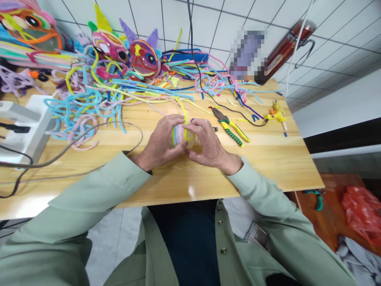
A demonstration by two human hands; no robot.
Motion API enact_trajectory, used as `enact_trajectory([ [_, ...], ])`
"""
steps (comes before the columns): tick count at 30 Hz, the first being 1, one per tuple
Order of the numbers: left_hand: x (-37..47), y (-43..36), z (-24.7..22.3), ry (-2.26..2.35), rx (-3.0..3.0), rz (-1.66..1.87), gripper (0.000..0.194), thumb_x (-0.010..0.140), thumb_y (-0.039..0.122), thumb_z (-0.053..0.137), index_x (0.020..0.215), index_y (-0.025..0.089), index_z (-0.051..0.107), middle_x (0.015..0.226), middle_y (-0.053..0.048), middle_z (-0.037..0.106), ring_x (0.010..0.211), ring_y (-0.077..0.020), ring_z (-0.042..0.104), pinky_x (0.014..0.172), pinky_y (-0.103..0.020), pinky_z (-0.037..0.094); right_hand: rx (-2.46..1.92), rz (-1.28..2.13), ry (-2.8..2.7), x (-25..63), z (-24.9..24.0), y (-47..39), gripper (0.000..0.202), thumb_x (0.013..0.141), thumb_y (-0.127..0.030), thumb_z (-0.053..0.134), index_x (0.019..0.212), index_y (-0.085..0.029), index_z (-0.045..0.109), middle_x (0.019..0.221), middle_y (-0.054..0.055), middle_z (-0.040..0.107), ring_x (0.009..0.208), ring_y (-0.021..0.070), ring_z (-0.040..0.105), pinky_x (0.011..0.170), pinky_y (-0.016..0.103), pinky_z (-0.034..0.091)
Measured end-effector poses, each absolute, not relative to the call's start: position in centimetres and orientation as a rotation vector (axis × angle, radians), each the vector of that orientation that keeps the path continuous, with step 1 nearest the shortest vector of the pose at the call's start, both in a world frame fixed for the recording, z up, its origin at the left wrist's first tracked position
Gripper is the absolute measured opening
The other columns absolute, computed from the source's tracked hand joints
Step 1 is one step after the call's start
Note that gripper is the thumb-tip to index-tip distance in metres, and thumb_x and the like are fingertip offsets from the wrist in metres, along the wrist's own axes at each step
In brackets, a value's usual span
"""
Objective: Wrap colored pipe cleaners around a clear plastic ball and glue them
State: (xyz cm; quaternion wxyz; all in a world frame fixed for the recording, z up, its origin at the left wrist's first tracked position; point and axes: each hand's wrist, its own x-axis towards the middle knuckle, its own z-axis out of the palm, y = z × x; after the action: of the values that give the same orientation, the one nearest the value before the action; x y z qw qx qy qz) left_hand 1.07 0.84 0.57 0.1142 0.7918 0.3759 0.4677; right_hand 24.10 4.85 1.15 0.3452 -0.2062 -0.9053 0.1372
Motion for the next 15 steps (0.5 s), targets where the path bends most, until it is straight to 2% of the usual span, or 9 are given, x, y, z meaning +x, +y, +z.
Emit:
enact_trajectory([
  [6, 1.0, 0.73, 0.68, 1.126, 2.326, 1.339, 0.048, 0.105, 0.04, 0.067, 0.148, 0.027, 0.051, 0.147, -0.014, 0.063, 0.143, -0.0334, 0.061, 0.124, -0.059, 0.051, -0.531, 0.381, -2.341, 24.1, 1.06, 4.89, 0.076, 0.09, -0.033, 0.072, 0.16, -0.031, 0.042, 0.144, 0.013, 0.054, 0.132, 0.0328, 0.056, 0.107, 0.057, 0.056],
  [15, 1.02, 0.55, 0.98, 1.167, 2.307, 1.313, 0.046, 0.106, 0.04, 0.067, 0.147, 0.028, 0.051, 0.146, -0.013, 0.064, 0.141, -0.0324, 0.062, 0.121, -0.059, 0.053, -0.501, 0.365, -2.282, 23.72, 1.05, 4.6, 0.073, 0.088, -0.025, 0.072, 0.157, -0.027, 0.049, 0.141, 0.014, 0.055, 0.132, 0.0301, 0.057, 0.102, 0.051, 0.06],
])
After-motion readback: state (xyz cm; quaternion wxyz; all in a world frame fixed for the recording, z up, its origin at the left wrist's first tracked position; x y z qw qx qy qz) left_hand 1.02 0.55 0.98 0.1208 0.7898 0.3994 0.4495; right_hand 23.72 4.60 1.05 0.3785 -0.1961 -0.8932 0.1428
